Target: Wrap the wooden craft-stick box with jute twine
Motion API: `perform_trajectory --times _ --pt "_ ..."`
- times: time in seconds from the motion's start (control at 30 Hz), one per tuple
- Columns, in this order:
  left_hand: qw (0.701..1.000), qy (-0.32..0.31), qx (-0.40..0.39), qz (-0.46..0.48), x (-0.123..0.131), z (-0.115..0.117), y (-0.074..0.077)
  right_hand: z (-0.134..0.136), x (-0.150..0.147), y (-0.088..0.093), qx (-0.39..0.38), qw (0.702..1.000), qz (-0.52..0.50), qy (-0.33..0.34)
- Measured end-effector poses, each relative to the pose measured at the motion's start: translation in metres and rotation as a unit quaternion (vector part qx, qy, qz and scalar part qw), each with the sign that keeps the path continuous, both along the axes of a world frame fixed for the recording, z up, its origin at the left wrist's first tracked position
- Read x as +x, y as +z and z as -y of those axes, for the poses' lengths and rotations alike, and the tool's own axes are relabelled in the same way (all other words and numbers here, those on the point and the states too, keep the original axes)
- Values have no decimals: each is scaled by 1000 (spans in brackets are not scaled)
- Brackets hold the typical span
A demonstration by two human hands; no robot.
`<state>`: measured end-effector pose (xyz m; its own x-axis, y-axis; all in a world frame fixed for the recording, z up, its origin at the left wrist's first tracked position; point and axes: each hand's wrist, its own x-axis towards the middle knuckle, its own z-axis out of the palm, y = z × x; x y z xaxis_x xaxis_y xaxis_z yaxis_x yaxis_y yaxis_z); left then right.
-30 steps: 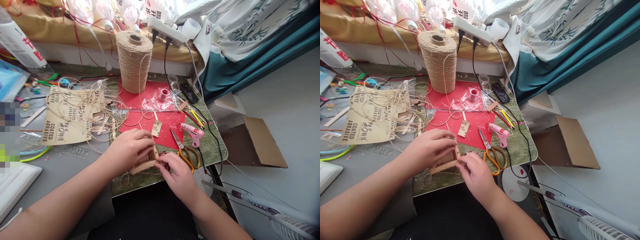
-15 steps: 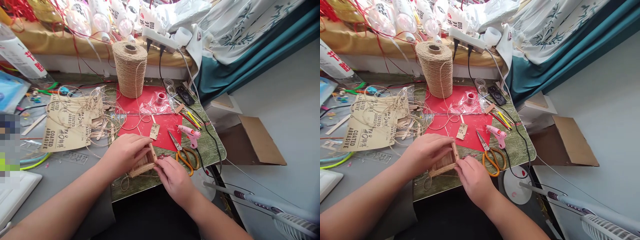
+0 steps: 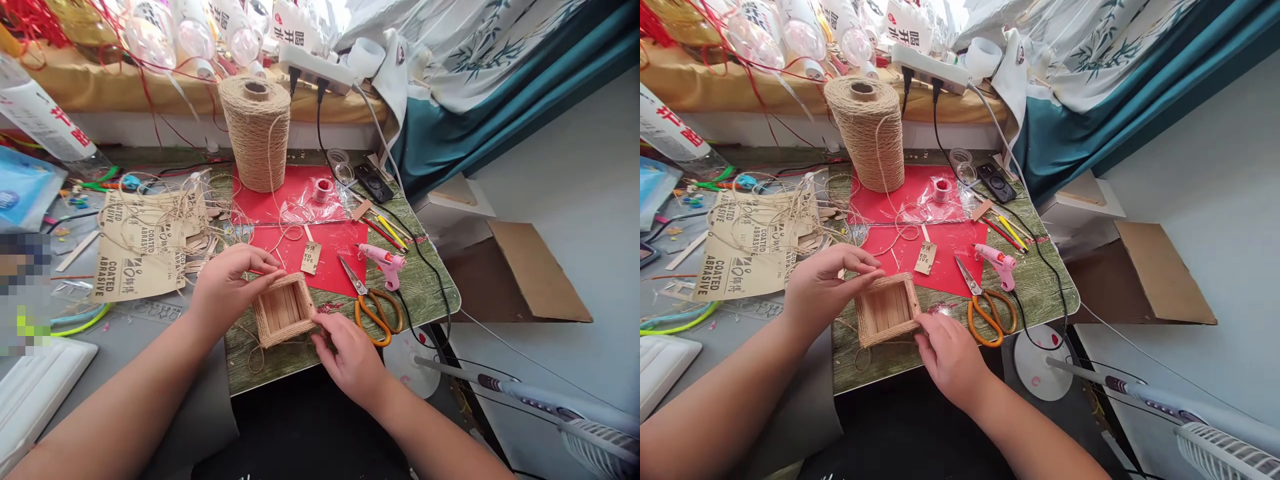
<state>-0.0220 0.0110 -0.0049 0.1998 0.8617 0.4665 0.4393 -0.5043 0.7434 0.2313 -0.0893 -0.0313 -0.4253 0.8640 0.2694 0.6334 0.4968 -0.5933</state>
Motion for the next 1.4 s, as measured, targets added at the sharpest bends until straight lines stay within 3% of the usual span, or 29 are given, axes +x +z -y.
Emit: perform_trajectory --times 0.13,0.2,0.33,0.4,0.6,0.77,0.93,1.17,1.23,1.4 --pt "999 -3 -33 19 4 4 4 9 0 -14 -12 1000 -8 3" --pt "999 -33 -35 16 7 7 7 11 0 -16 -25 1000 -15 1" --pt "970 -235 2 -56 16 12 8 9 2 -11 -75 996 -50 0" --pt "952 -284 15 -108 20 14 7 8 2 -7 -100 992 -82 2" --pt "937 -293 53 -183 19 14 6 12 2 -7 -134 977 -162 -21" --pt "933 -294 88 -187 18 14 8 9 2 -3 -131 981 -139 -27" --pt "937 -282 80 -192 19 15 4 -8 5 16 -129 988 -79 10" --pt "938 -290 74 -177 20 14 2 -36 10 47 -210 976 -4 59" --pt "938 -286 75 -180 20 14 2 -37 13 51 -236 970 -34 57" --pt "934 -286 97 -193 20 14 5 -13 13 39 -310 922 -228 -42"
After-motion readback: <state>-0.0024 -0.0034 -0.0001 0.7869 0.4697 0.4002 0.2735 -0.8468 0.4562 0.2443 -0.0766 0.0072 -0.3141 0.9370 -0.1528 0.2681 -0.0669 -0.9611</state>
